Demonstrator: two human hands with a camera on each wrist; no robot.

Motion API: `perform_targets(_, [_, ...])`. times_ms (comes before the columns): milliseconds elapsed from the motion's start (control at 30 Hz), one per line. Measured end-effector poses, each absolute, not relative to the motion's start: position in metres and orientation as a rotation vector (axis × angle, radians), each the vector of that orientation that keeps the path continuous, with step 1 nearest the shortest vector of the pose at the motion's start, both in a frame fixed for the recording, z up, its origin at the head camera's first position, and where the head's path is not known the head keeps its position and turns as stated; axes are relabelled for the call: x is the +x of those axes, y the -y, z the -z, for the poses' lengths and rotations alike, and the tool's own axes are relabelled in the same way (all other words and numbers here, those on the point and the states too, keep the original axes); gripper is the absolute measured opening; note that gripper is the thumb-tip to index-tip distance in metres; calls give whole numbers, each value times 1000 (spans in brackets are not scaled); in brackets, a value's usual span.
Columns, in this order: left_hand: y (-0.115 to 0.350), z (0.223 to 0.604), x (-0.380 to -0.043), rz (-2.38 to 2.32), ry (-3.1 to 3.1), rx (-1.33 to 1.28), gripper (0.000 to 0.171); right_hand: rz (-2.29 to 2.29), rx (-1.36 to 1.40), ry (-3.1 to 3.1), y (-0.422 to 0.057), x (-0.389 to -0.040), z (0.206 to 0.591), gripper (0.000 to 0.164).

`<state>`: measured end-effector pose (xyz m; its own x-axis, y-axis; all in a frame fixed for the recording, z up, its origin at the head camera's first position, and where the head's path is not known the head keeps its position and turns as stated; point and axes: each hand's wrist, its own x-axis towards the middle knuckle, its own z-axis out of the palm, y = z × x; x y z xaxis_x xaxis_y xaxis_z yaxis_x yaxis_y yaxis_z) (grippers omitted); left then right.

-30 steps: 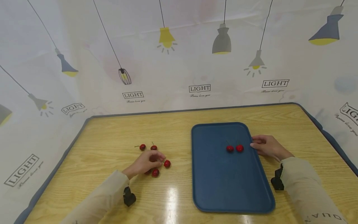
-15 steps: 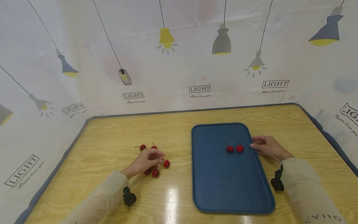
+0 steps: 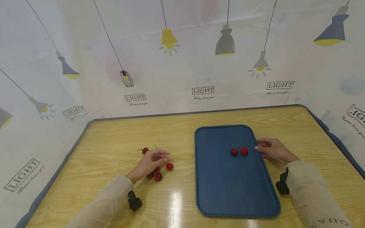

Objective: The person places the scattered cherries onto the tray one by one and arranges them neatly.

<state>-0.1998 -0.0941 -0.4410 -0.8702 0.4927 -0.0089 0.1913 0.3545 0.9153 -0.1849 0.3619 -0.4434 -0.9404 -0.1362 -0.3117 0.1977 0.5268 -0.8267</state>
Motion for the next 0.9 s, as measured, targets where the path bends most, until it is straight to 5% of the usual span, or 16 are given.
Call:
perform_targets(467, [70, 408, -181, -1537, -2374, 666, 21, 1365, 53, -2445, -362, -185, 443, 63])
perform_targets(900, [40, 423, -198, -1470, -2395, 788, 25, 1378, 31, -2435, -362, -184, 443, 64])
